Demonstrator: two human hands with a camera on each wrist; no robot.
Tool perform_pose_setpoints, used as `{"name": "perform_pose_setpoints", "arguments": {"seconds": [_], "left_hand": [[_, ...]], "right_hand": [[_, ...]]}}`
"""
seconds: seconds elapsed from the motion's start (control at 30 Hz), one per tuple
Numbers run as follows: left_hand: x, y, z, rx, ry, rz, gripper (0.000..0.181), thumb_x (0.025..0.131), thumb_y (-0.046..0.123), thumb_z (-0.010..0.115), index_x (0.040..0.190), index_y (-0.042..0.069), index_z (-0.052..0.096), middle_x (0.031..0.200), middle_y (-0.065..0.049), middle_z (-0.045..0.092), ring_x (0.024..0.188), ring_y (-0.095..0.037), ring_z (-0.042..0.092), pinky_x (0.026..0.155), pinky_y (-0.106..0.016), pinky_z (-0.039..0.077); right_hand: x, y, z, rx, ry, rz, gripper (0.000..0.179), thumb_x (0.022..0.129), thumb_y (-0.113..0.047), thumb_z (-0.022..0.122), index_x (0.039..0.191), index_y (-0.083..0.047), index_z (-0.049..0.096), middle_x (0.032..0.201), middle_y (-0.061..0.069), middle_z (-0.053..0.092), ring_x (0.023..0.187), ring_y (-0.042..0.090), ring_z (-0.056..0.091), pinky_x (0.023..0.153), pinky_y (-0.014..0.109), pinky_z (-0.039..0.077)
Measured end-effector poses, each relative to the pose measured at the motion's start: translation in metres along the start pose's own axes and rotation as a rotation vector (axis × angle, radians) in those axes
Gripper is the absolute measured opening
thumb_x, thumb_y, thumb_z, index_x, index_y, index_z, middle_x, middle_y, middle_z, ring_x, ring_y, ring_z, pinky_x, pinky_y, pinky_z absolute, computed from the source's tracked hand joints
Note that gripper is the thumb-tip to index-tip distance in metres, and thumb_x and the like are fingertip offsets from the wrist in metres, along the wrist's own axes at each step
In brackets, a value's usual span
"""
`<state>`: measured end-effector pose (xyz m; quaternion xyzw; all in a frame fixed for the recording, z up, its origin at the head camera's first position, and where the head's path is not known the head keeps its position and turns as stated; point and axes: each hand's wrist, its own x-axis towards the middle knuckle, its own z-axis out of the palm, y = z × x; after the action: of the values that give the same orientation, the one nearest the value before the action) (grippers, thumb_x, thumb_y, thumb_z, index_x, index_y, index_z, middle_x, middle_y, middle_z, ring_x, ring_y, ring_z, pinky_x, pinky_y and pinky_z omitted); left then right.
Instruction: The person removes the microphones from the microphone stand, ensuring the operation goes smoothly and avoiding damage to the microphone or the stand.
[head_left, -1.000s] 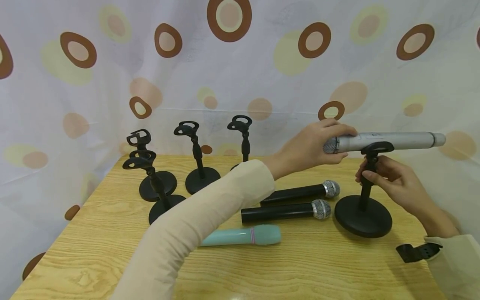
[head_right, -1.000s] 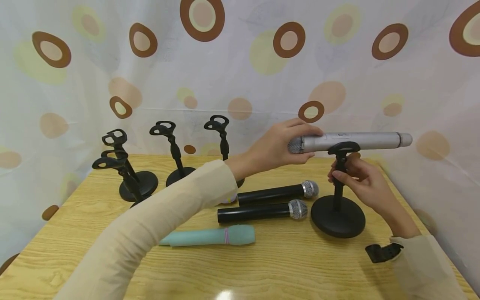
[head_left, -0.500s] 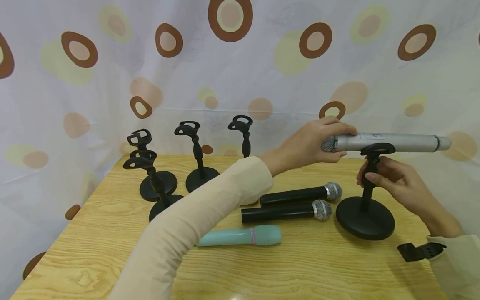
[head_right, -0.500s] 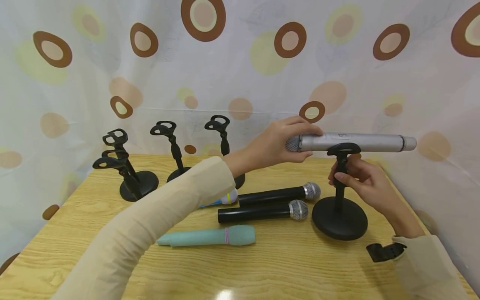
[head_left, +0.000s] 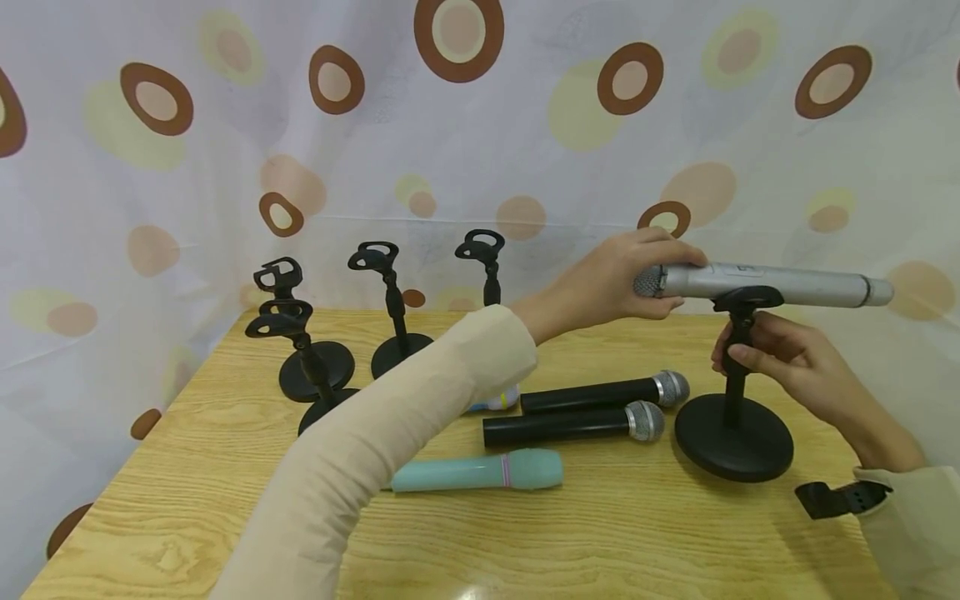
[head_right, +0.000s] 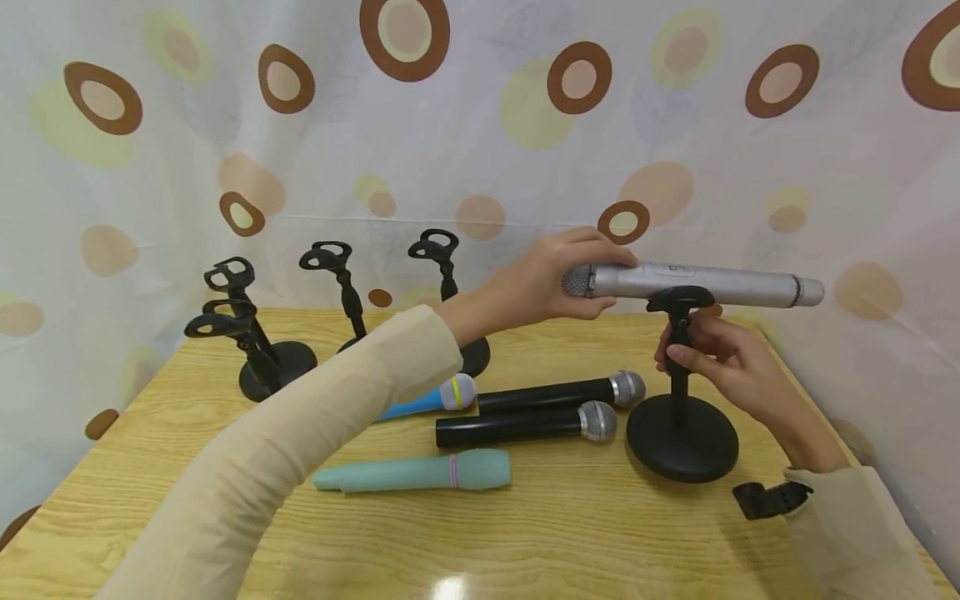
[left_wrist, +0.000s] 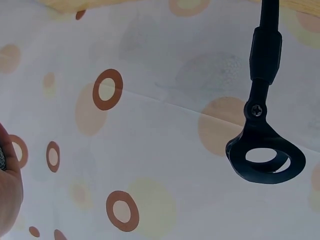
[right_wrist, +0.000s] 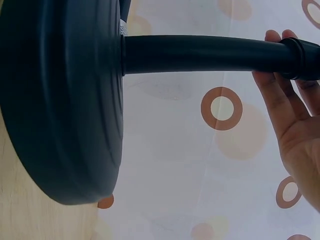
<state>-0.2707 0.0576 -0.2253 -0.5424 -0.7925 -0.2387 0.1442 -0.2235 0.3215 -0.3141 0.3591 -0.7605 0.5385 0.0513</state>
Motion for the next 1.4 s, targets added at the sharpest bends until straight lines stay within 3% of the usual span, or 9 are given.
{"name": "perform_pose_setpoints", "arguments": {"seconds": [0.23,0.43,0.77,1.4], "left_hand": [[0.000,-0.002,-0.006,-0.018,0.004,0.032,0.039,0.084,0.024,0.064,0.120,0.013,0.057,0.110,-0.002,0.057,0.092,-0.008,0.051,0.081,-0.011,0.039],[-0.001,-0.003,-0.012,-0.018,-0.017,0.029,0.038,0.084,0.023,0.063,0.120,0.013,0.057,0.109,-0.002,0.056,0.092,-0.008,0.051,0.081,-0.012,0.040],[0.000,-0.006,-0.017,-0.023,-0.019,0.045,0.039,0.083,0.022,0.064,0.119,0.012,0.057,0.109,-0.002,0.057,0.093,-0.009,0.051,0.082,-0.013,0.040],[-0.002,-0.009,-0.023,-0.059,0.003,0.043,0.037,0.082,0.020,0.066,0.117,0.011,0.058,0.110,-0.003,0.058,0.095,-0.009,0.051,0.083,-0.012,0.040]], "right_hand": [[0.002,0.002,-0.001,0.085,-0.023,-0.061,0.023,0.086,0.021,0.039,0.106,0.017,0.049,0.091,0.015,0.062,0.081,0.019,0.063,0.070,0.023,0.052],[0.003,0.003,-0.001,0.068,-0.031,-0.064,0.024,0.085,0.021,0.039,0.106,0.016,0.050,0.090,0.014,0.062,0.081,0.018,0.062,0.069,0.022,0.051],[0.004,-0.004,-0.002,-0.163,-0.027,-0.003,0.019,0.086,0.016,0.044,0.103,0.012,0.053,0.087,0.009,0.060,0.080,0.014,0.061,0.068,0.019,0.050],[0.005,-0.004,-0.003,-0.240,0.010,-0.033,0.021,0.086,0.016,0.046,0.102,0.009,0.055,0.088,0.005,0.062,0.081,0.009,0.064,0.070,0.014,0.049]]}}
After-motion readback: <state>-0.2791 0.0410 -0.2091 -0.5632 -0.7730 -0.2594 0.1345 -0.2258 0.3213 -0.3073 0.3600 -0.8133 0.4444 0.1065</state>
